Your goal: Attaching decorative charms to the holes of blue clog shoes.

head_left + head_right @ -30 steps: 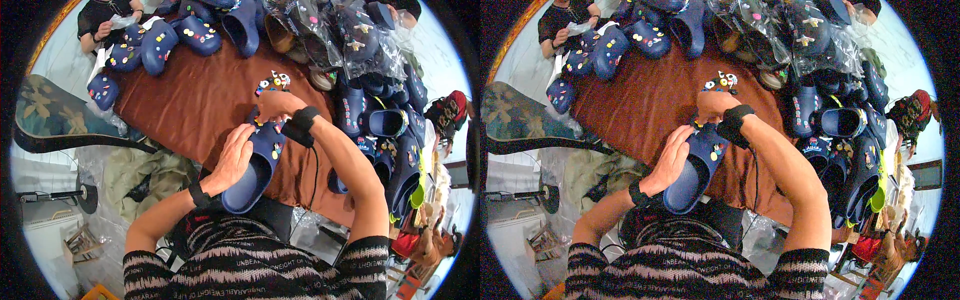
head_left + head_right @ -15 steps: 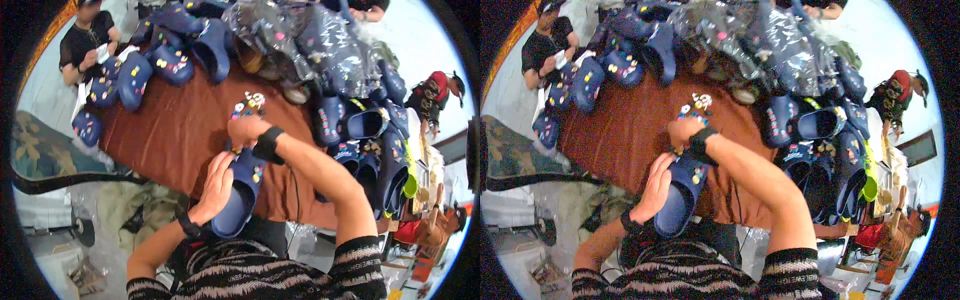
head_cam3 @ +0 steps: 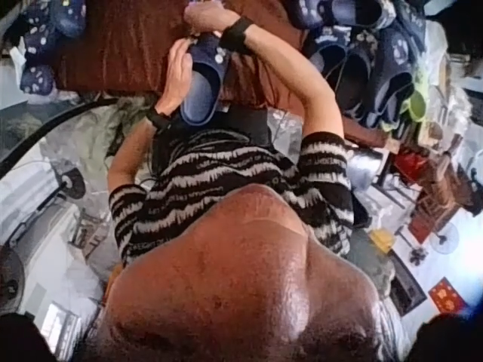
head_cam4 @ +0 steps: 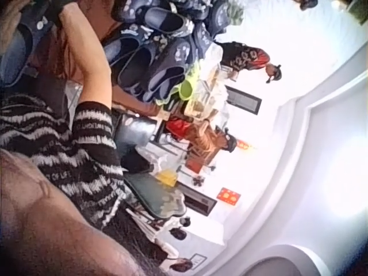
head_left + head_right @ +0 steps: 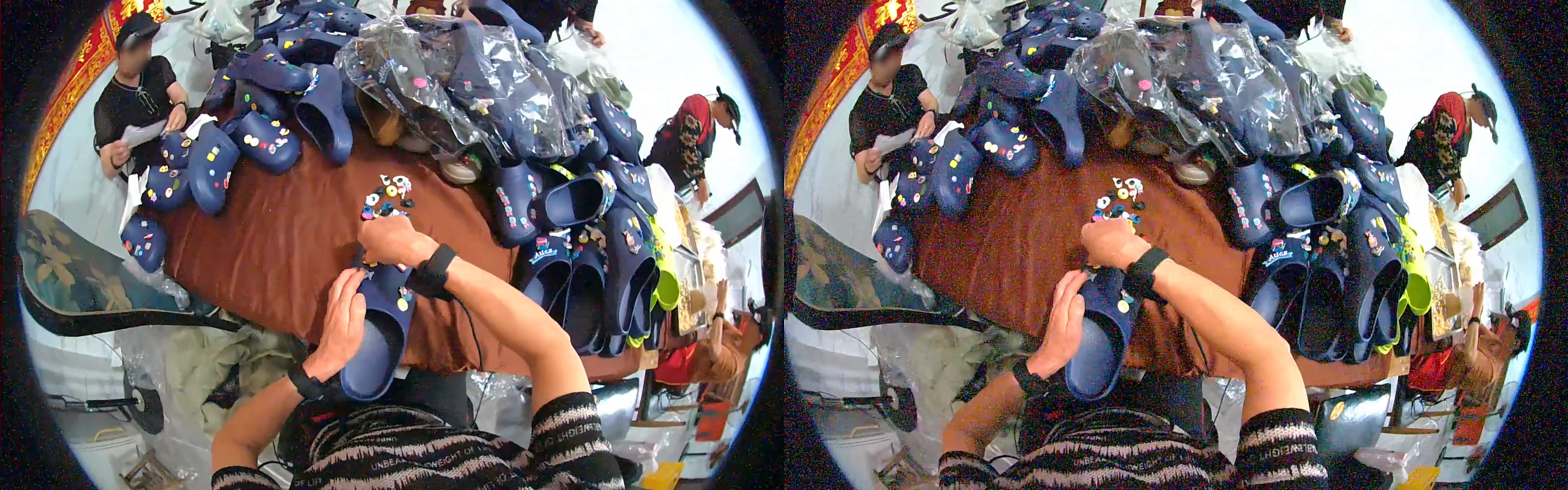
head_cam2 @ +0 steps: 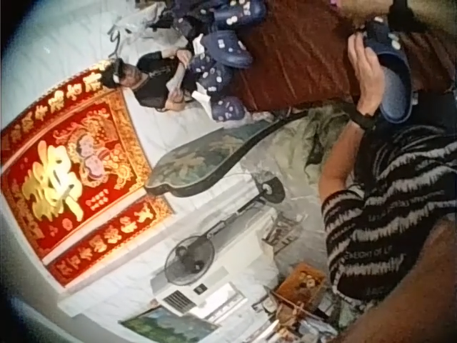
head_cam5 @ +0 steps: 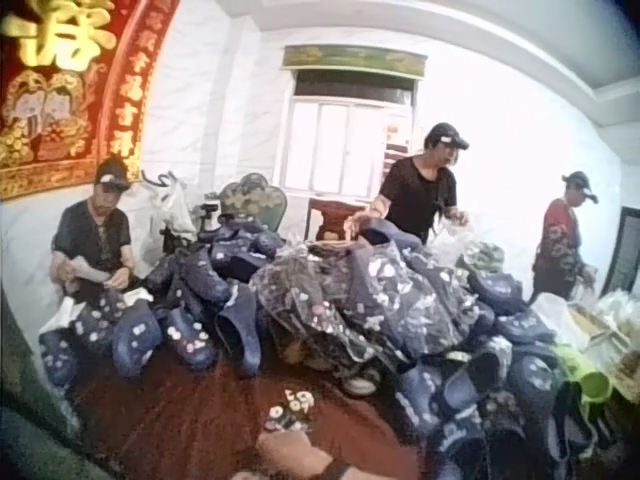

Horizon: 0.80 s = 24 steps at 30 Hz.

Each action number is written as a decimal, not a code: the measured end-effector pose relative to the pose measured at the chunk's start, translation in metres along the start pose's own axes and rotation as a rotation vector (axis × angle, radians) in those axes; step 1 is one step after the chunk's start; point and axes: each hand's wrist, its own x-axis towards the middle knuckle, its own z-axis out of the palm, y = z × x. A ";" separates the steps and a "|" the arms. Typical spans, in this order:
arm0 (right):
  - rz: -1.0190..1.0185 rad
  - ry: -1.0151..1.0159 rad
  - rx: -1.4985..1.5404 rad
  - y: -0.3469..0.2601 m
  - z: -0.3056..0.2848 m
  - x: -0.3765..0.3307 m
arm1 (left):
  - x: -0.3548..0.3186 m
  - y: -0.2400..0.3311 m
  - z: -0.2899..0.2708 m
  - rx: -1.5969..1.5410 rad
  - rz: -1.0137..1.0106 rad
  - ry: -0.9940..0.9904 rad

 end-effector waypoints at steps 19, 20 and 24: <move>0.351 0.377 0.835 0.109 0.056 -0.070 | -0.002 0.000 -0.002 0.009 0.016 0.037; 0.329 0.349 0.820 0.098 0.051 -0.067 | -0.002 -0.001 -0.002 0.013 0.018 0.032; 0.234 0.339 0.578 0.092 0.062 -0.055 | 0.000 0.002 0.001 0.001 0.018 0.025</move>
